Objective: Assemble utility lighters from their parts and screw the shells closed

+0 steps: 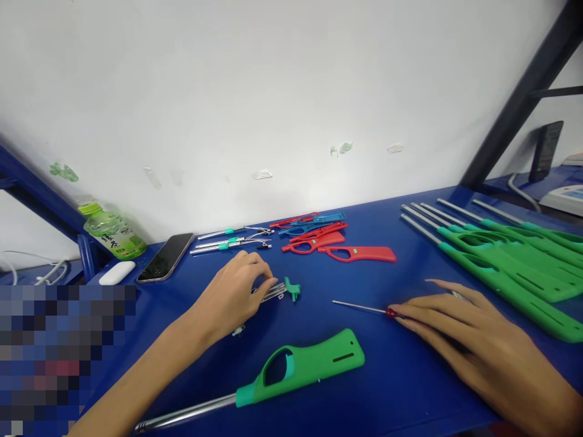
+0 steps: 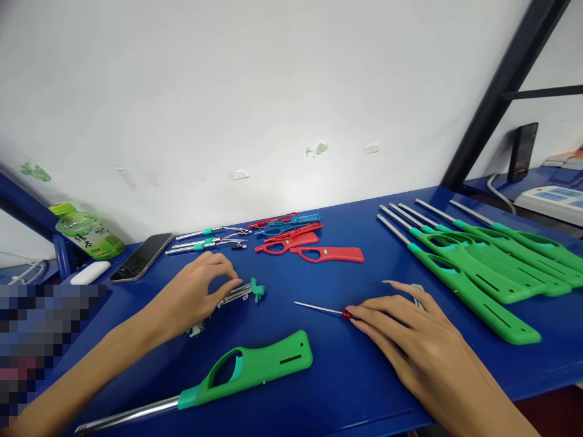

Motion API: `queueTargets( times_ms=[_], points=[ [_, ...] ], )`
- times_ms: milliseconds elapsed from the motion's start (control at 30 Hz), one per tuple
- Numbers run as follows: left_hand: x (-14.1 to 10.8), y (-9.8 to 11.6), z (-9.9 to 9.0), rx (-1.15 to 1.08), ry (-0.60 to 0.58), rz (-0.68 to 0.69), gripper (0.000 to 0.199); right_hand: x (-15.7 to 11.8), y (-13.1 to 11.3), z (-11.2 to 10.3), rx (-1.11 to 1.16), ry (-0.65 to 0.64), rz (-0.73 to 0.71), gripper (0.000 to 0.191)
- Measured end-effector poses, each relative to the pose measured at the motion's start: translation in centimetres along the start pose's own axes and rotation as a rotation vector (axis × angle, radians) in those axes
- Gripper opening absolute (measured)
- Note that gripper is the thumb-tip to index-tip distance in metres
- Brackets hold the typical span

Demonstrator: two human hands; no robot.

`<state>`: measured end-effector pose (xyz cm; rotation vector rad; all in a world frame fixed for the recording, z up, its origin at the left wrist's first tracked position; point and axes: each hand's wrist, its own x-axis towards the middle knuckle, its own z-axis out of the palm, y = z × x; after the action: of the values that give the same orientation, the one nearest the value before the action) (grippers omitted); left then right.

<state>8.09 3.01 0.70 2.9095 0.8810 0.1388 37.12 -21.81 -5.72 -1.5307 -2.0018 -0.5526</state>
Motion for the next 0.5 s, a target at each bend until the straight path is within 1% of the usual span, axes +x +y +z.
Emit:
queueTargets(
  times_ms=[167,233,367,500],
  points=[
    [0.6,-0.7,-0.8,-0.018,0.006,-0.027,0.027,0.1,-0.1,0.2,-0.013,0.024,-0.003,0.033],
    [0.4,-1.4,-1.3,-0.024,-0.027,-0.052,0.027,0.1,-0.2,0.2,-0.013,0.036,0.003,0.033],
    [-0.1,-2.3,-2.2,-0.035,-0.132,-0.104,0.028,0.0,-0.3,0.3,-0.008,0.040,0.015,0.034],
    [0.2,-2.2,-2.0,-0.045,-0.195,-0.145,0.032,-0.1,-0.3,0.2,0.006,0.032,0.039,0.033]
  ],
)
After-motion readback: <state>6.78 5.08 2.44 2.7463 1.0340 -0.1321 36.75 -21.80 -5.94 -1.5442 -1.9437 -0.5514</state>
